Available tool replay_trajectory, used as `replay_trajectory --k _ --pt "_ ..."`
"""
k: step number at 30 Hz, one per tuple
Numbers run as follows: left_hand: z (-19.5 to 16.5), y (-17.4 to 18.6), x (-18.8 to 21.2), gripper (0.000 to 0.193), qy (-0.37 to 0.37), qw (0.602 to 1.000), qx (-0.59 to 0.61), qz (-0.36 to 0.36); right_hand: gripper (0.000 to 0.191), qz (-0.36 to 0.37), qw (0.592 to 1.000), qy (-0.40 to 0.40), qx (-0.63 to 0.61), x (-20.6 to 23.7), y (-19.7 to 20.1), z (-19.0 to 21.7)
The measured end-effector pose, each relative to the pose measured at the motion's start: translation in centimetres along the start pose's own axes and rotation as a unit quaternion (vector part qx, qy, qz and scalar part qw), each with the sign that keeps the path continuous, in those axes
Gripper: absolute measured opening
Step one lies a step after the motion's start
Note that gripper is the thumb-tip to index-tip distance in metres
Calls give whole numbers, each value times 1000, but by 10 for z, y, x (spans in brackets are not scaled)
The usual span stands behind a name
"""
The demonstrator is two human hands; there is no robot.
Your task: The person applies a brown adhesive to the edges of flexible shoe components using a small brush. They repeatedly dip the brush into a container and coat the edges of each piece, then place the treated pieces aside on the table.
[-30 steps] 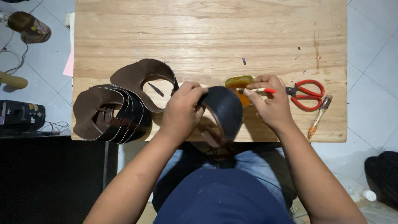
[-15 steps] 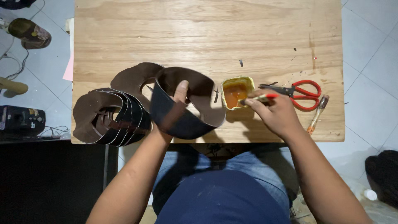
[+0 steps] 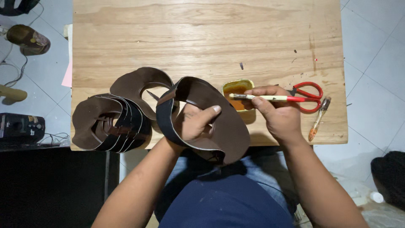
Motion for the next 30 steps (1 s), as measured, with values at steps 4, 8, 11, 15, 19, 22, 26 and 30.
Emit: replay_trajectory --k 4,8,11,15,19,22,26,30 --pt "22 -3 6 22 245 966 79 -29 17 2 999 -3 -53 -4 -10 -3" --pt "18 -4 0 13 184 982 44 -18 12 13 1000 20 -6 -8 -9 -6" --pt "10 -4 -5 14 124 992 -1 -3 10 16 999 35 -11 -9 -7 -8" --pt "11 -3 -8 23 174 970 -172 9 12 46 997 58 18 -13 -7 -7" --pt "18 5 -8 31 180 911 -369 -38 10 70 993 44 87 -15 -6 -11" --pt "17 11 -9 28 48 846 -529 -43 9 71 993 23 87 -10 -1 -19" --pt "2 9 -2 18 -224 749 -623 1 8 86 992 21 90 -3 7 -26" --pt "3 12 -2 21 146 978 -132 -65 6 85 991 0 99 1 14 -30"
Point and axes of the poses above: each hand's wrist, its own x-axis away from the middle knuckle, its own y-axis out of the back of the hand, z = x × y, the point moved 3 cm from there along -x, towards the middle knuckle, and after that the axes turned 6 degrees about -x, right-handed, at the moved point
